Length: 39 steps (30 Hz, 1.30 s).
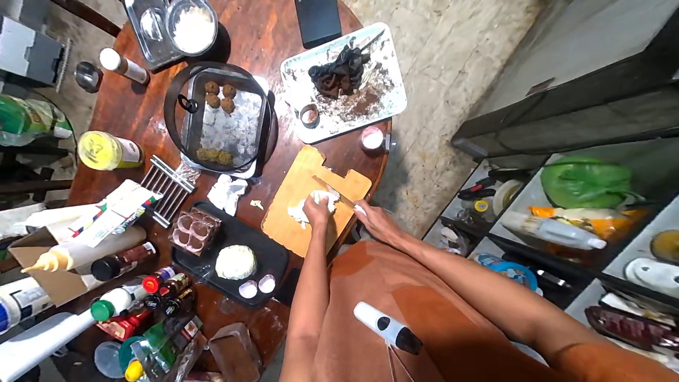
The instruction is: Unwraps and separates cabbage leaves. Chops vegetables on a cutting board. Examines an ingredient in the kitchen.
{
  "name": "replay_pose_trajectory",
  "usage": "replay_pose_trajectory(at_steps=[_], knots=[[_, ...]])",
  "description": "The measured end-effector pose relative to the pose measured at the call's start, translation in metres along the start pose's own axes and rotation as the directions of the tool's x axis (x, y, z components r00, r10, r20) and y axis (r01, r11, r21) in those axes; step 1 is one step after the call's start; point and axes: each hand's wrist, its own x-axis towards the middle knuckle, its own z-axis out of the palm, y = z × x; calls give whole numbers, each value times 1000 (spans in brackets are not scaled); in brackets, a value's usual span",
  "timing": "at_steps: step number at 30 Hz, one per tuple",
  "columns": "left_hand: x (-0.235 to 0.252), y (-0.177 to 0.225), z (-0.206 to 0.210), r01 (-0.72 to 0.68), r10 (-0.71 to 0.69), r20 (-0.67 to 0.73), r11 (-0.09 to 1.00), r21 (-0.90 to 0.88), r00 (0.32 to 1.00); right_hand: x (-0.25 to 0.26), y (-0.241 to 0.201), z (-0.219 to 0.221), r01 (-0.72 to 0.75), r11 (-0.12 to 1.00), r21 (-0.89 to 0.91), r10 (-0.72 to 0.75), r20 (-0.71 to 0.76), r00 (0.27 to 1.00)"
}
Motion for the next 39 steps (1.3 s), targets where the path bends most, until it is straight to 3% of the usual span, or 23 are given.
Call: replay_pose_trajectory(at_steps=[17,23,26,30,34,39], knots=[[2,5,-2,-9,8,38,999,44,999,5,-2,-6,-11,996,-94,19,80,997],[1,4,-9,-17,14,49,998,62,999,27,5,23,113,981,-155,-118,-20,993],[-2,-2,-18,-29,30,39,999,-16,999,35,0,8,121,981,-151,-124,-11,992],[-8,-18,-36,-58,70,49,977,-206,996,55,0,-8,123,986,-113,-135,-105,985],[-10,-41,-51,-99,179,134,882,-461,975,63,-6,-10,167,976,-137,-193,-200,961],[-20,-58,-68,-92,200,135,826,-557,970,57,-16,-4,218,950,-224,-251,-130,959]])
